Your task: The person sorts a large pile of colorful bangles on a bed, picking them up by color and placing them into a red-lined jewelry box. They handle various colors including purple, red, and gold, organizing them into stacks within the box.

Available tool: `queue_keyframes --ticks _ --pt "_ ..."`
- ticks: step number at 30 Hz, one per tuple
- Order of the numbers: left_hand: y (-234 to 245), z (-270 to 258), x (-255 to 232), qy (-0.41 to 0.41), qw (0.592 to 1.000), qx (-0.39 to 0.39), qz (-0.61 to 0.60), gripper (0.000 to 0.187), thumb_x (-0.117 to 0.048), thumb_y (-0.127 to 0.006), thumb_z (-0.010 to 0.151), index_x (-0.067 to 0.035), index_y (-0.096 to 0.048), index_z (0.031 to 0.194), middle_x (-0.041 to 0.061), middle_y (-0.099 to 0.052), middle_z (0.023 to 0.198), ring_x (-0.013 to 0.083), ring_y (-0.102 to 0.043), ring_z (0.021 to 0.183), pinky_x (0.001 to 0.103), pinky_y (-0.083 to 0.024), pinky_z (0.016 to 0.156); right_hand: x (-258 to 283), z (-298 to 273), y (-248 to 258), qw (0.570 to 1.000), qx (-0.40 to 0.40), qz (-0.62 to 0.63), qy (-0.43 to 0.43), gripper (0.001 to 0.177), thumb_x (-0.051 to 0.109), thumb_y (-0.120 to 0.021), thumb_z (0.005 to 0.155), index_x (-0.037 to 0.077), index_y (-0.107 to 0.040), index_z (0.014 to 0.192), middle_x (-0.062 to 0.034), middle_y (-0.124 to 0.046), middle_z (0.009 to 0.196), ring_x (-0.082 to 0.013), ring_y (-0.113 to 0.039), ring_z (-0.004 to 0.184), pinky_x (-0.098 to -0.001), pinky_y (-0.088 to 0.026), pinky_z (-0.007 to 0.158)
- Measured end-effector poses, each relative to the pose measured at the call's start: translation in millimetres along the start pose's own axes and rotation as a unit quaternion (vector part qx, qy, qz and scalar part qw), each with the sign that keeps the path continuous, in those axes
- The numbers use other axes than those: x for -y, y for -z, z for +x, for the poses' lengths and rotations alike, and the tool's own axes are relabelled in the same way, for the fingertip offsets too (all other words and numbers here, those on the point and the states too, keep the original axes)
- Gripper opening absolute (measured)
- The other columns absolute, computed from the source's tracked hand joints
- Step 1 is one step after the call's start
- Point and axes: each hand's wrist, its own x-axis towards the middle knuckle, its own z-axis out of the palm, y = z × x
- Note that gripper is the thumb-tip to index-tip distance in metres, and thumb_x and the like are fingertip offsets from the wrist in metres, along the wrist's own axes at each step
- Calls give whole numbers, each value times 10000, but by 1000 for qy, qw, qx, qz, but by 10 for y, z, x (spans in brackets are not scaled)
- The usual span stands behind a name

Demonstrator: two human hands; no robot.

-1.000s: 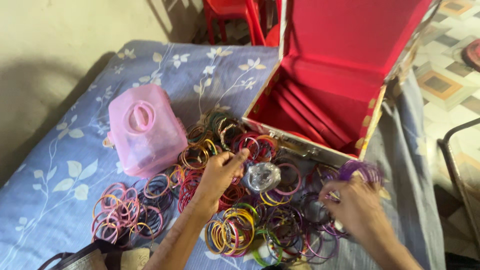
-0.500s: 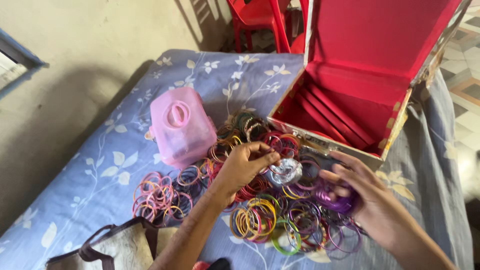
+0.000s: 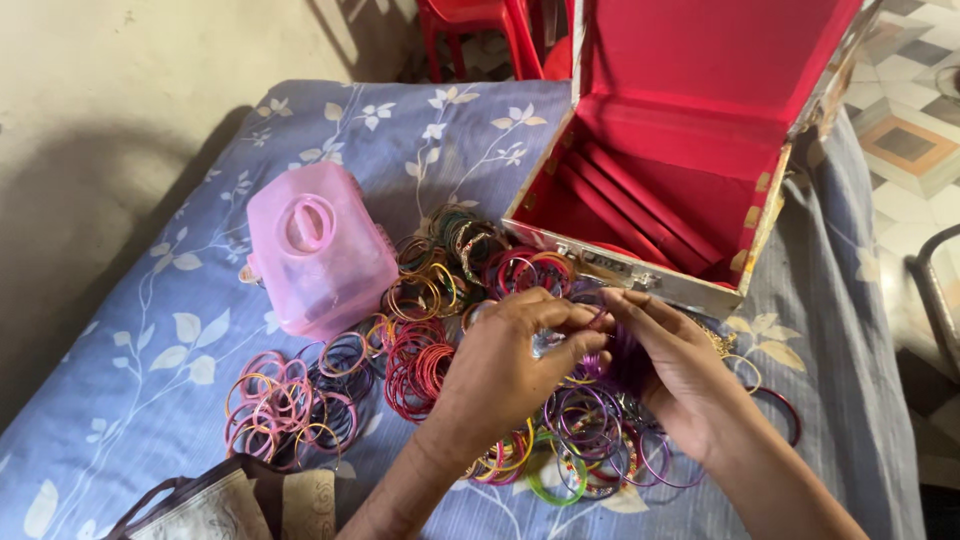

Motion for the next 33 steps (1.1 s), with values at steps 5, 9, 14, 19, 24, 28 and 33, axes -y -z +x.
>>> queue_keyframes --ticks 5,9,14,19,24,28,33 --pt "-107 -51 446 152 960 40 -231 214 -203 -726 985 -1 -788 1018 101 -733 883 76 -600 816 291 -513 759 -33 85 16 992 1 -127 21 249 176 -726 895 59 -713 1114 -15 -724 920 -98 -661 780 -281 -547 686" --pt "-87 -205 626 193 953 -93 -213 205 -171 -649 960 -39 -801 994 32 -768 881 76 -660 812 281 -526 759 11 104 1 937 -24 -333 104 258 145 -771 860 87 -752 1111 -40 -734 905 -90 -604 712 -267 -505 624" --pt "-274 -515 644 -56 961 20 268 90 -187 -734 790 -104 -753 820 65 -670 872 260 -603 900 435 -444 791 145 -17 134 801 -156 -549 180 235 198 -693 951 157 -747 1175 21 -813 947 -96 -668 646 -260 -529 607" --pt "-488 -689 823 -52 963 140 225 176 -303 -747 866 -152 -785 948 59 -646 956 266 -572 1022 441 -409 912 190 -35 282 836 -142 -506 157 291 159 -682 925 150 -735 1212 27 -832 943 -86 -641 660 -261 -519 609" --pt "-458 -645 802 -38 965 177 191 349 -410 -810 752 -141 -776 972 67 -649 956 274 -564 988 447 -390 891 209 -83 227 802 -153 -560 138 274 200 -730 929 185 -750 1202 34 -822 884 -68 -683 669 -266 -529 633" --pt "-502 -642 728 -52 957 175 225 358 -387 -816 712 -130 -763 955 64 -653 925 274 -575 974 458 -383 888 164 -113 261 868 -88 -458 170 269 171 -715 872 182 -779 1133 63 -832 924 -15 -714 785 -219 -541 732" --pt "-553 -741 763 -61 972 89 207 229 -327 -764 849 -152 -747 996 35 -647 898 239 -598 952 434 -396 917 5 -294 522 713 -134 -687 48 205 296 -755 930 242 -841 1107 -46 -807 918 -265 -670 642 -442 -460 909"
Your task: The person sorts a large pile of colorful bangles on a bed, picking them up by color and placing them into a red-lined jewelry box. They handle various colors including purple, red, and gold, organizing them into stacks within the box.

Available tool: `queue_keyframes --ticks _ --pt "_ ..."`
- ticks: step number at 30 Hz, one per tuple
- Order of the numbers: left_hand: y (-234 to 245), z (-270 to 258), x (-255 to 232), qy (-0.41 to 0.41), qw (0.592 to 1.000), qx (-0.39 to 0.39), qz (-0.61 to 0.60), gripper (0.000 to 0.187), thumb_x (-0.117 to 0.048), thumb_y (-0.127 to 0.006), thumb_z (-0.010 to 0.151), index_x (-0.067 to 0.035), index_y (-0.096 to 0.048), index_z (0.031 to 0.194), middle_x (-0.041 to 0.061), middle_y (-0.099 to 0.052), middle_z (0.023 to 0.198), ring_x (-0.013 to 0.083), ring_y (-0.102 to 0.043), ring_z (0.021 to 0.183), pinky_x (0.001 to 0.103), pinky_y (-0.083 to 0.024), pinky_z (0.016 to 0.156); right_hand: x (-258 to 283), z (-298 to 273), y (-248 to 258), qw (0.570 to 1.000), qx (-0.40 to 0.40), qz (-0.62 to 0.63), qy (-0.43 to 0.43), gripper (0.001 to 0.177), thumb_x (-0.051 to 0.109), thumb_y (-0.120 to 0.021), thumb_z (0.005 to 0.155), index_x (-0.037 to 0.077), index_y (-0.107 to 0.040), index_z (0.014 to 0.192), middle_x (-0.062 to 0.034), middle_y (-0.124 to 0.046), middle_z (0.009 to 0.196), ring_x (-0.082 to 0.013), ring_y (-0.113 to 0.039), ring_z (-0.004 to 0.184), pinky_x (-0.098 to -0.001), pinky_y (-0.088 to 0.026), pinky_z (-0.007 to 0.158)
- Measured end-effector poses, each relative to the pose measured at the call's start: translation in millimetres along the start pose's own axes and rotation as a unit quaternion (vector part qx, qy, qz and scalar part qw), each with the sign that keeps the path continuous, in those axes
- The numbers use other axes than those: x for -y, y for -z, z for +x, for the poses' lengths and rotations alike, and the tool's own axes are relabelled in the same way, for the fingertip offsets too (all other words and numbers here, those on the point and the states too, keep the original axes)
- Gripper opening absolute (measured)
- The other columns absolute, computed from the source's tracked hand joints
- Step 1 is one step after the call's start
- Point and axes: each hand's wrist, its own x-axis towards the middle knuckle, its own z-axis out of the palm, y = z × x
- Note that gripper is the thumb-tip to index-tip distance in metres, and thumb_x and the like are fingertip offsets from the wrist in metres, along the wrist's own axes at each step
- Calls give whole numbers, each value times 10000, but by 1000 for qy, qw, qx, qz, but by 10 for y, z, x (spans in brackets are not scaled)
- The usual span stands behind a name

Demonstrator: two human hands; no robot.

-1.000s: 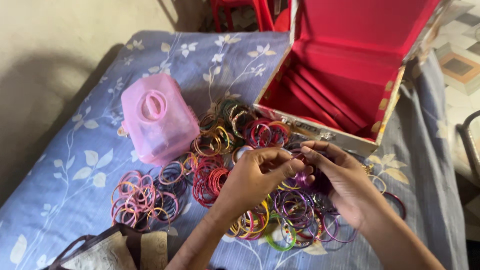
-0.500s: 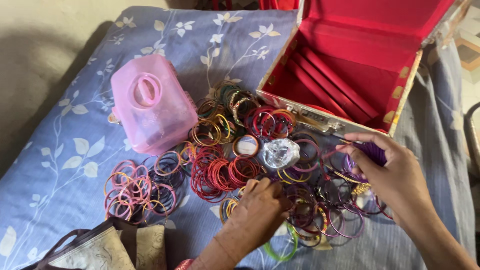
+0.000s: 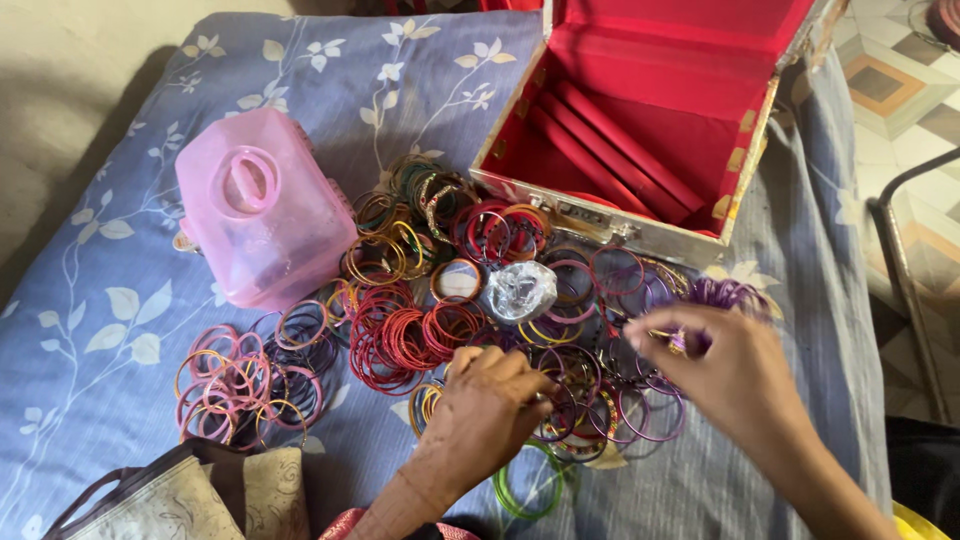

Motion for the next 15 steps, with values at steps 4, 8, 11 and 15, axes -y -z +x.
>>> queue_keyframes --ticks 4,8,11,15 --pt "-28 -57 -112 78 995 -34 -57 150 -297 -742 902 -150 -712 913 -5 -668 874 217 -600 912 413 -392 920 -389 -216 -304 982 17 -118 146 240 361 -720 859 221 -818 1027 -42 -801 940 -243 -703 826 -406 -427 1091" --pt "-77 -171 -261 4 999 -31 -35 288 -333 -822 765 -107 -686 880 40 -619 787 265 -574 872 458 -356 893 -518 -363 -594 969 -23 -130 209 391 392 -781 740 173 -802 1063 -181 -718 884 -350 -649 925 -457 -441 975" --pt "-138 -207 -284 -9 999 -31 39 274 -243 -798 701 -117 -695 921 20 -637 849 245 -586 912 433 -368 907 -489 -306 -561 969 33 -158 189 310 358 -755 787 171 -767 1034 -133 -730 839 -313 -654 954 -433 -423 1063" --pt "-102 -179 -212 66 995 -32 -66 163 -264 -835 766 -151 -747 844 -10 -637 777 215 -583 874 401 -369 887 -384 -218 -418 987 7 -7 159 237 325 -804 778 154 -774 940 -89 -764 804 -251 -685 848 -367 -478 905"
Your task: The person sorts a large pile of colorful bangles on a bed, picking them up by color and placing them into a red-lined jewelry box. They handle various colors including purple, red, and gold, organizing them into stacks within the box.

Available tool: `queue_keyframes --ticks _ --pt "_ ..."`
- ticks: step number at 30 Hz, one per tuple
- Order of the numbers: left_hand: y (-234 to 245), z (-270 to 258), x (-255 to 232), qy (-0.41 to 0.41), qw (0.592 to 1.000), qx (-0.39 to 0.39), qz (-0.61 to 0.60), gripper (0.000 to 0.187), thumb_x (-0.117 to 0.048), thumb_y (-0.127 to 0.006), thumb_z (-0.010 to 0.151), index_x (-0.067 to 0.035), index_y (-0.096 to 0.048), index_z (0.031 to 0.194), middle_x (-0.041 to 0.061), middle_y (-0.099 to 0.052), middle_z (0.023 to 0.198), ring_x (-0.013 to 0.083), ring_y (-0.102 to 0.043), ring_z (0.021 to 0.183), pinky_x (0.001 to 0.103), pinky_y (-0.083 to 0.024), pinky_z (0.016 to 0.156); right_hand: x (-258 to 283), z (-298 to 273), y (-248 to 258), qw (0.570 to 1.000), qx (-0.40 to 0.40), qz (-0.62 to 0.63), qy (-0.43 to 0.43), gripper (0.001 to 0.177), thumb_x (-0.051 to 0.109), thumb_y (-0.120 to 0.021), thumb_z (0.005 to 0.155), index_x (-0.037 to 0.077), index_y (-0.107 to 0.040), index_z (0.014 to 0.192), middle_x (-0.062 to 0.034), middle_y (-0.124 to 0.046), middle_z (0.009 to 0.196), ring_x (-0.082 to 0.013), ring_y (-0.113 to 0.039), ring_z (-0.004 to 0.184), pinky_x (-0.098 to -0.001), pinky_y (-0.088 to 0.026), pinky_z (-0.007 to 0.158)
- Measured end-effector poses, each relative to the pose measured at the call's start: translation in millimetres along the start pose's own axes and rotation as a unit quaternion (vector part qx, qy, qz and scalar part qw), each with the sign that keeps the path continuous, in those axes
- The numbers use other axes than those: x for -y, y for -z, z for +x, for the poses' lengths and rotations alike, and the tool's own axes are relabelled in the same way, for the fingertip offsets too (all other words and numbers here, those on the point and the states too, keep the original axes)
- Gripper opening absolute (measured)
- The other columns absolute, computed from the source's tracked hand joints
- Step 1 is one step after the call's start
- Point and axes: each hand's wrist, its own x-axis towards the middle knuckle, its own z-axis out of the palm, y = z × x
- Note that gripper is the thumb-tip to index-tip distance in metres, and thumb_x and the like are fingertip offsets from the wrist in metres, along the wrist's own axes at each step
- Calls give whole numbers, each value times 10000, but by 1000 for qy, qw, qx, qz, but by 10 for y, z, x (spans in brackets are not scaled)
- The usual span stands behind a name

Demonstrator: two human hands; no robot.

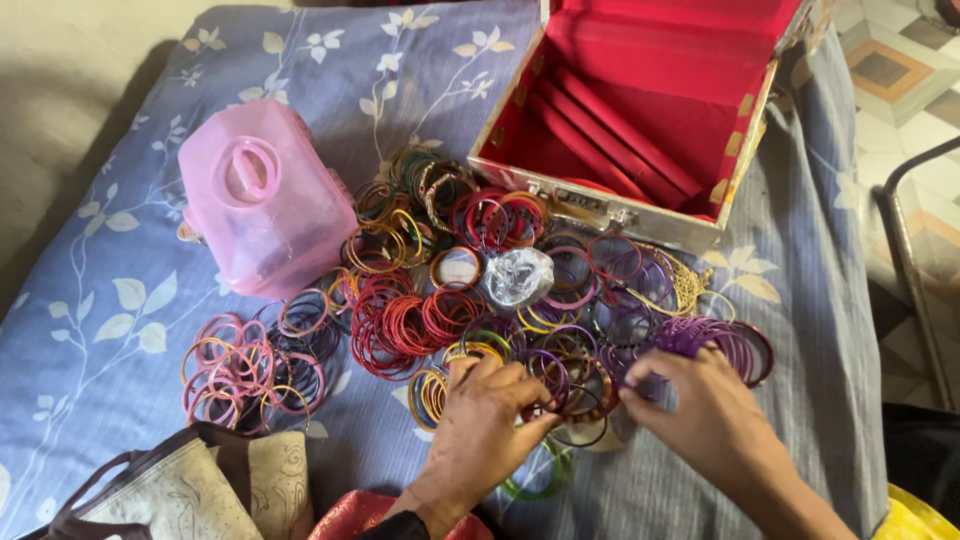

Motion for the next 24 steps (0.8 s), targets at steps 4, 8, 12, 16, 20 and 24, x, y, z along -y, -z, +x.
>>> queue_keyframes --ticks 4,8,12,16,20,24 --pt "175 76 57 85 994 16 -73 189 -300 -882 702 -149 -782 755 -11 -657 706 181 -601 799 361 -399 811 -8 132 216 983 -3 159 -93 167 233 -783 883 94 -753 969 -105 -688 796 -202 -590 733 -386 -467 720" --pt "293 116 154 160 971 21 -179 207 -261 -892 696 -106 -777 771 -24 -701 716 124 -626 682 311 -473 623 -4 185 357 913 2 395 -104 184 198 -716 880 39 -680 967 -10 -736 805 -57 -644 757 -251 -508 721" --pt "442 91 358 207 940 22 -269 165 -216 -816 853 -68 -743 845 6 -668 734 108 -555 678 300 -452 611 -76 201 350 855 -9 494 -160 355 151 -753 897 59 -612 1210 -45 -610 760 -124 -575 661 -331 -495 666" --pt "566 70 556 292 836 -79 -458 173 -242 -662 951 -70 -670 937 47 -742 843 116 -656 807 275 -519 763 -185 171 297 749 12 658 -77 494 151 -747 971 112 -626 1448 24 -554 779 -80 -517 661 -302 -495 679" --pt "502 203 653 275 641 -220 -682 122 -193 -701 965 -72 -691 977 9 -595 754 139 -583 727 325 -499 721 -114 213 19 977 -51 183 100 286 192 -784 854 157 -826 1134 -3 -731 834 -151 -688 670 -349 -560 627" --pt "496 386 741 293 684 -275 -609 109 -214 -676 973 -122 -654 918 24 -704 863 119 -615 768 278 -453 692 -89 321 -163 985 13 -91 149 335 179 -690 817 218 -792 1133 -144 -685 676 -329 -669 677 -465 -538 731"
